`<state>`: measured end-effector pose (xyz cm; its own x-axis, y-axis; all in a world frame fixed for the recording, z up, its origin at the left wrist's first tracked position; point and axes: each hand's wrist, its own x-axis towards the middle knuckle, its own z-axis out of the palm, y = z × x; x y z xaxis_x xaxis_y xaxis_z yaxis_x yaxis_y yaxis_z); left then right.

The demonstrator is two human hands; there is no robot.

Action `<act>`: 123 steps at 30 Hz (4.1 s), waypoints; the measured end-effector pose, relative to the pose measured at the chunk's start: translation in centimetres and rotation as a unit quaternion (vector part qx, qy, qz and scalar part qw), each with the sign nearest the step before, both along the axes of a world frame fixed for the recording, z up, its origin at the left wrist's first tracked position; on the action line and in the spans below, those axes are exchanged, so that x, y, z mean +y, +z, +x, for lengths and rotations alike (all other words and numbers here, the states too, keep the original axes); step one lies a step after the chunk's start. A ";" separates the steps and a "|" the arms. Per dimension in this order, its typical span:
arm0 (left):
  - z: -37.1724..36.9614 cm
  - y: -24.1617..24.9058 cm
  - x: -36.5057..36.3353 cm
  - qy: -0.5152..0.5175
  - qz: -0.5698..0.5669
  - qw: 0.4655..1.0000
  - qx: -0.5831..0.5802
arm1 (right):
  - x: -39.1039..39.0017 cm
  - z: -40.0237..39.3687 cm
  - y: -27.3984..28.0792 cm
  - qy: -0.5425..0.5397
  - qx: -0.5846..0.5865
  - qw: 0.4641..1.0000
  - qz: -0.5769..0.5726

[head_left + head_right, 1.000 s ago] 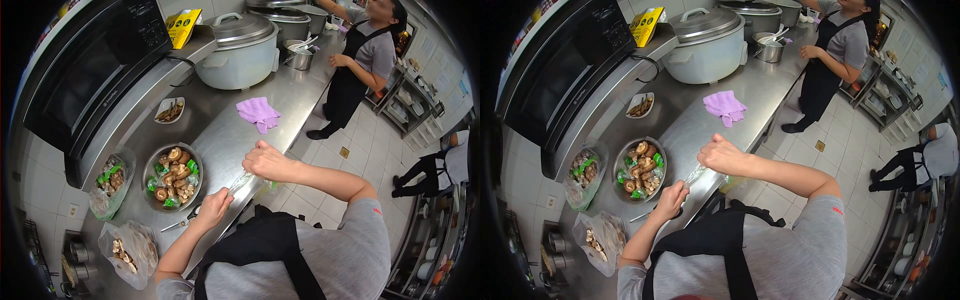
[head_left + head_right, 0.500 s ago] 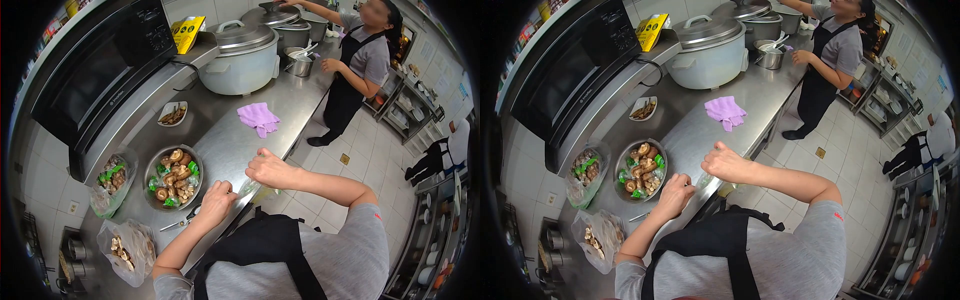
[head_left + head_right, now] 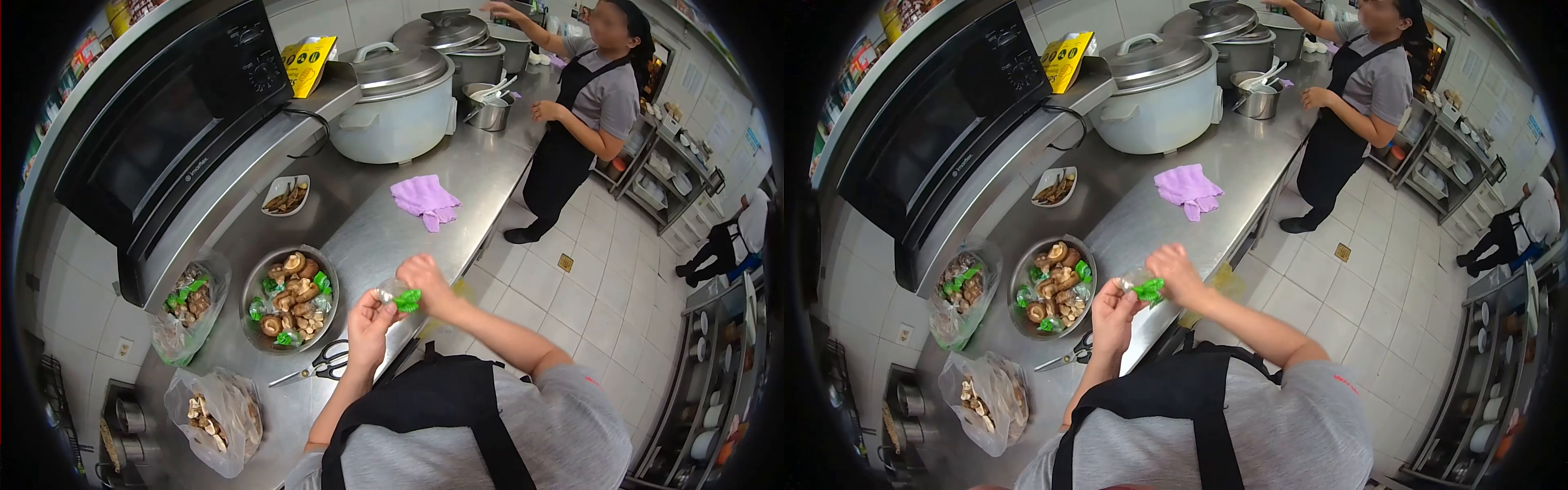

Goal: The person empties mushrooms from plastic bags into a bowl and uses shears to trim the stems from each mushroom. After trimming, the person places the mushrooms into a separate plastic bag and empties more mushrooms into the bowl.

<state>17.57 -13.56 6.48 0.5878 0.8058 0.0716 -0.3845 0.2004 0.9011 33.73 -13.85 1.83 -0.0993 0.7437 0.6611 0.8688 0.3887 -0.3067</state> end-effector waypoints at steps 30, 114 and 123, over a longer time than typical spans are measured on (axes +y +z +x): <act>0.0 -3.4 2.0 0.052 0.381 0.892 0.236 | -2.3 0.6 -0.6 0.174 0.651 0.651 -0.349; 2.5 -11.2 3.6 0.010 -0.116 0.993 0.007 | -2.6 -1.7 1.1 0.027 0.208 0.930 -0.301; 4.0 -11.0 2.3 -0.163 -0.144 0.974 0.068 | -5.4 0.5 0.8 -0.054 0.240 0.936 -0.254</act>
<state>21.58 -11.30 -4.53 0.8042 0.5494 -0.2268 -0.1386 0.5445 0.8272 34.27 -19.24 2.67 0.2122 0.9624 0.1697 0.6096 0.0054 -0.7927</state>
